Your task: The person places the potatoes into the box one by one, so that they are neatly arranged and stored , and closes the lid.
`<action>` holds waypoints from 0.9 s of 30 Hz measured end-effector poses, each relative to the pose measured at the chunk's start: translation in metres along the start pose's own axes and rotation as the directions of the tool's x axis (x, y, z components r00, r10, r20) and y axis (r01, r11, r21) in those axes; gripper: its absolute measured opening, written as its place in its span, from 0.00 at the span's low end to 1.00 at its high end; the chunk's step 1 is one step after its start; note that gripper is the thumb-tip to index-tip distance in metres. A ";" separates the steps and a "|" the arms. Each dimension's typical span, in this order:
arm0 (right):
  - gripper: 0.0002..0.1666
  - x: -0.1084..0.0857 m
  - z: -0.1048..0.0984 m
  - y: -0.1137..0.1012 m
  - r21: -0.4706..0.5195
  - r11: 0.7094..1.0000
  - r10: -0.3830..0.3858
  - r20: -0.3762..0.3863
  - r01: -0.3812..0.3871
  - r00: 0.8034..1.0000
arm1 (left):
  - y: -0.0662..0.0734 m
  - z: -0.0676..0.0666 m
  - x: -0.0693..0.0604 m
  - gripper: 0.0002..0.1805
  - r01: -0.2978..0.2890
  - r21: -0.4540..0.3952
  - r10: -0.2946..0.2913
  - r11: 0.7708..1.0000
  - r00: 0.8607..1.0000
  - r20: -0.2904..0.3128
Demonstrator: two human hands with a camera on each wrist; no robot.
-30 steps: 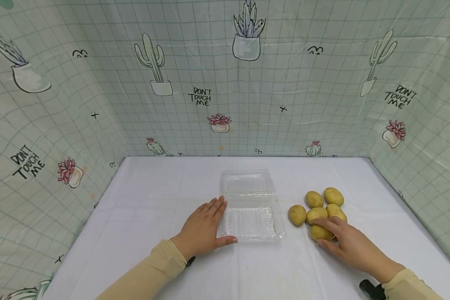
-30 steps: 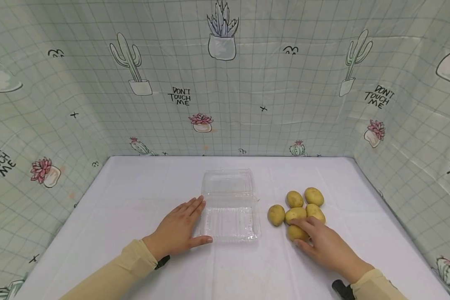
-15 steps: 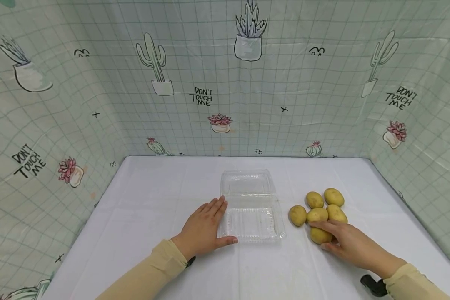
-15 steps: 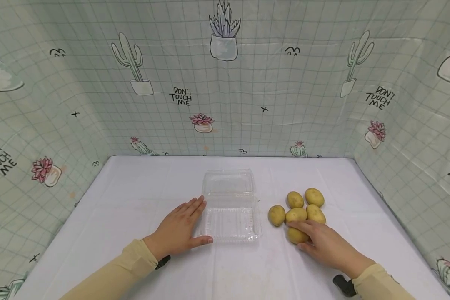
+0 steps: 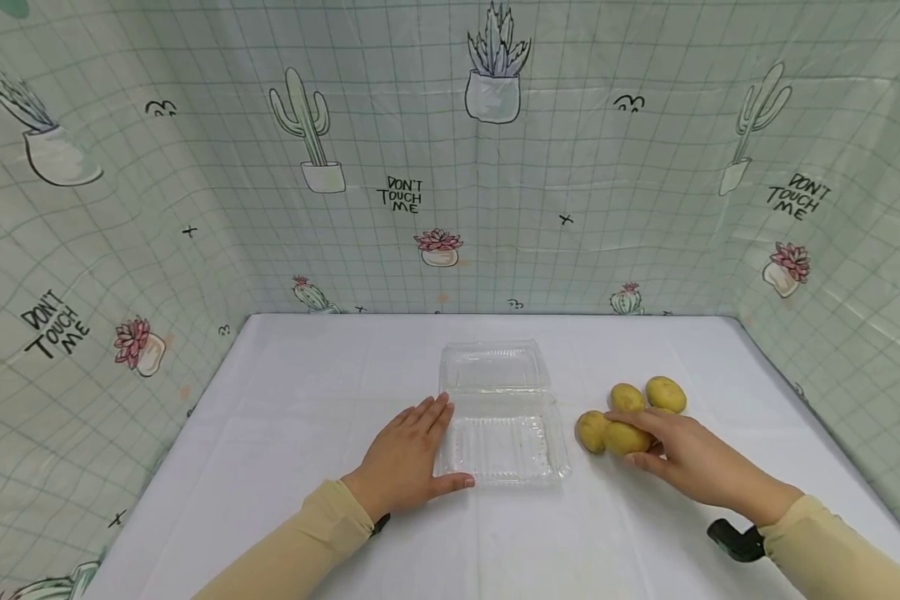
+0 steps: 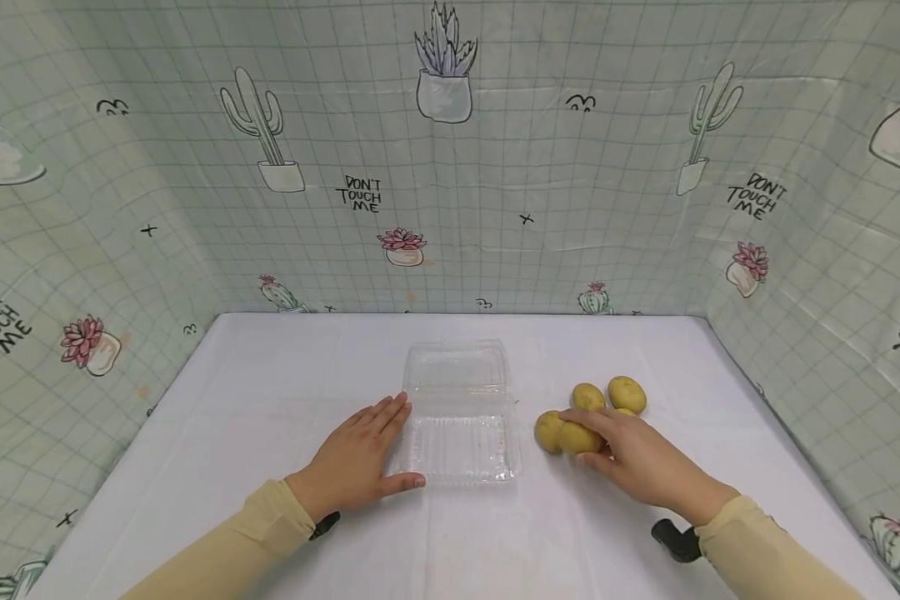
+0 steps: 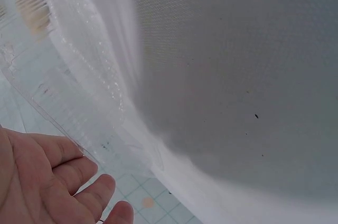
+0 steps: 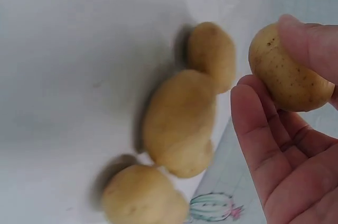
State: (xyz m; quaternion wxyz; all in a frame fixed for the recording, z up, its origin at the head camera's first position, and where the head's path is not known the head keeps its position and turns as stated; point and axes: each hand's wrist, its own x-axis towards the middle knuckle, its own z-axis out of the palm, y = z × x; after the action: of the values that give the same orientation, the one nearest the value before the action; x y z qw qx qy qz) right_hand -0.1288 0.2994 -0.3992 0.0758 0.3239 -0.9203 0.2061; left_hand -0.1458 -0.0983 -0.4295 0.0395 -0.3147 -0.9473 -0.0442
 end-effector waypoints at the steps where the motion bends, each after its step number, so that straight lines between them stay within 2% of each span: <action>1: 0.36 0.006 -0.002 -0.002 0.013 1.000 0.000 0.009 0.000 1.000 | 0.000 0.000 0.000 0.56 0.002 -0.001 -0.002 1.000 1.000 0.002; 7: 0.32 0.040 -0.005 -0.016 0.104 0.993 0.040 0.086 -0.049 0.996 | 0.000 0.000 -0.001 0.56 0.004 -0.008 -0.004 1.000 1.000 -0.001; 13: 0.30 0.068 0.004 -0.031 0.179 0.984 -0.004 0.146 -0.022 0.989 | 0.000 0.001 0.000 0.56 0.000 0.000 0.000 1.000 1.000 -0.005; 20: 0.31 0.095 0.023 -0.044 0.276 0.959 -0.003 0.243 -0.066 0.970 | 0.000 0.001 0.001 0.56 0.001 0.009 0.000 1.000 1.000 -0.012; 27: 0.30 0.115 0.049 -0.056 0.313 0.947 -0.026 0.303 -0.074 0.952 | -0.001 0.002 0.001 0.57 0.003 0.023 -0.003 1.000 1.000 -0.005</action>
State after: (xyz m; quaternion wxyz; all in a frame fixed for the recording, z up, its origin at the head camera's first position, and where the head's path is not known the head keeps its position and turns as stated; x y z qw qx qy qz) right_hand -0.1839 0.1738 -0.3933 -0.1228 0.3481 -0.8790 0.3018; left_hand -0.1475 -0.0978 -0.4312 0.0455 -0.3126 -0.9482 -0.0340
